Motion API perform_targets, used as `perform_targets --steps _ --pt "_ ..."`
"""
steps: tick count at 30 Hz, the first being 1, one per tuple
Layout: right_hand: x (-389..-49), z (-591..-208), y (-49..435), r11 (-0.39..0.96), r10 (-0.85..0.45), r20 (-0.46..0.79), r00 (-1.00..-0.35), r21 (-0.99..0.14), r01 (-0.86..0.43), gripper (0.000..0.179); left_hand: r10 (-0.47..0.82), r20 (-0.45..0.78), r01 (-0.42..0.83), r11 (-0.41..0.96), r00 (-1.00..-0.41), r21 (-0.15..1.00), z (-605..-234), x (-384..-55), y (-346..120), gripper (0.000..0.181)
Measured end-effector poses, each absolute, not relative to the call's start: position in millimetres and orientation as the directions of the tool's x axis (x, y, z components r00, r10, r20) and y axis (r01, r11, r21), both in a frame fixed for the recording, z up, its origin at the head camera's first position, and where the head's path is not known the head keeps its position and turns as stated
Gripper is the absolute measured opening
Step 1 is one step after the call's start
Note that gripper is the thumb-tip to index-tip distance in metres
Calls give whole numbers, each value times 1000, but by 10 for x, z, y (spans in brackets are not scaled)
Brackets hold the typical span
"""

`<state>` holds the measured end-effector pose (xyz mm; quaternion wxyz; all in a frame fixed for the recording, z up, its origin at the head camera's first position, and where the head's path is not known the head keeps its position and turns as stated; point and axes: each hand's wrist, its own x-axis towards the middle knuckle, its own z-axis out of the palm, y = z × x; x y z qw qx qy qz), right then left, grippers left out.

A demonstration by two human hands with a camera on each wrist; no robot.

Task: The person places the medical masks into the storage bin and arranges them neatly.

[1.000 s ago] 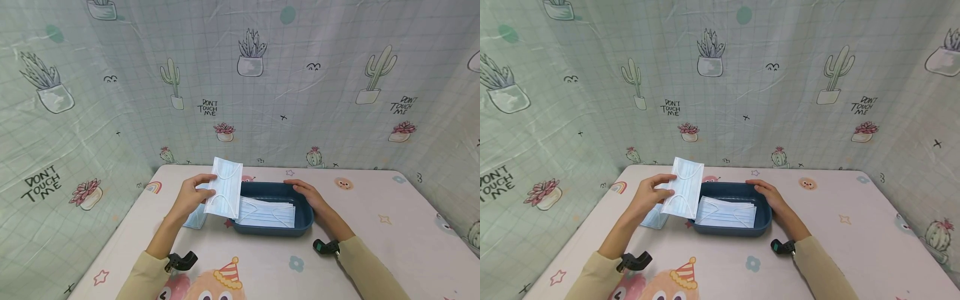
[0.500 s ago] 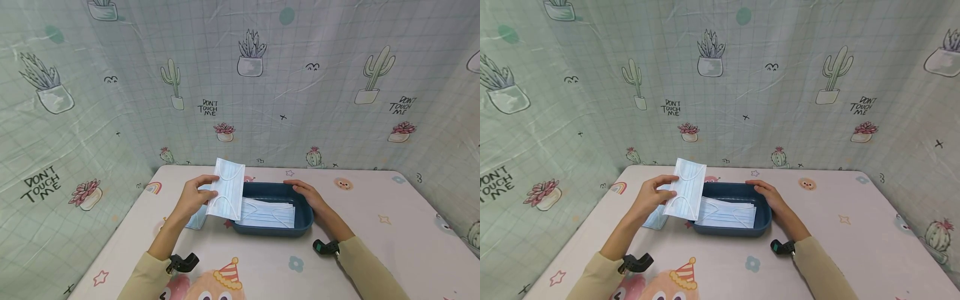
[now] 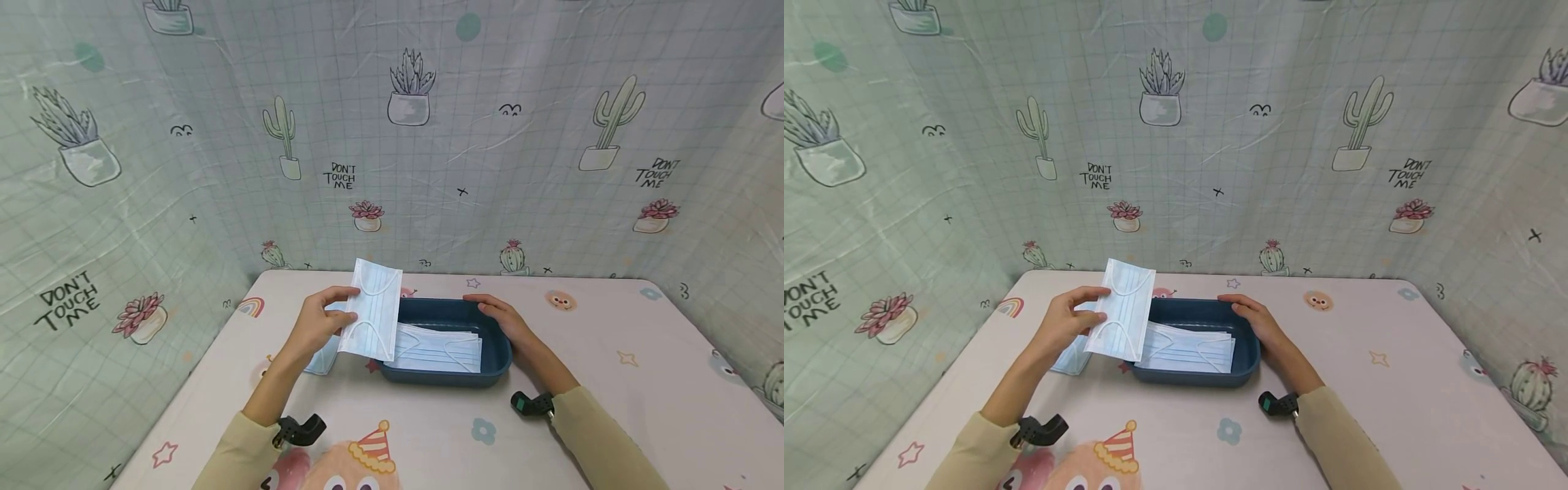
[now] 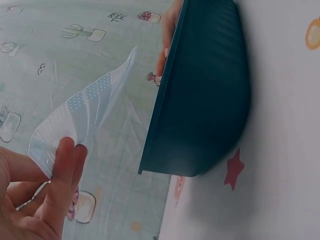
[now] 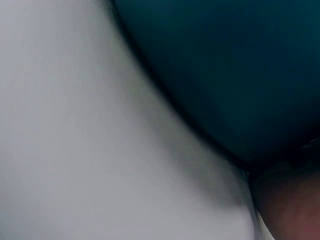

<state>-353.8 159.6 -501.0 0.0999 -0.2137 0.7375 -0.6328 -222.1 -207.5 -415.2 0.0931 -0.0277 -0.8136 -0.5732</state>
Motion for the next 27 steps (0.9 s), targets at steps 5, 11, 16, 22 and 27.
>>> perform_targets --steps 5,11,16,22,27 --pt "-3538 -5005 1604 104 -438 116 -891 -978 -179 44 -57 185 154 347 -981 925 -4159 -2234 -2060 45" --pt "-3536 -5004 1605 104 -438 123 -890 -977 -186 44 -64 176 141 366 -982 920 -4181 -2240 -2034 45" --pt "-3542 -5011 1608 110 -444 123 -888 -976 -190 44 -73 164 127 362 -984 923 -4187 -2231 -2023 45" --pt "-3550 -5013 1605 105 -446 133 -885 -974 -199 43 -69 169 133 360 -983 923 -4178 -2218 -2018 45" --pt "-3544 -5013 1602 106 -446 128 -886 -975 -195 44 -64 174 139 363 -983 921 -4166 -2211 -2018 45"
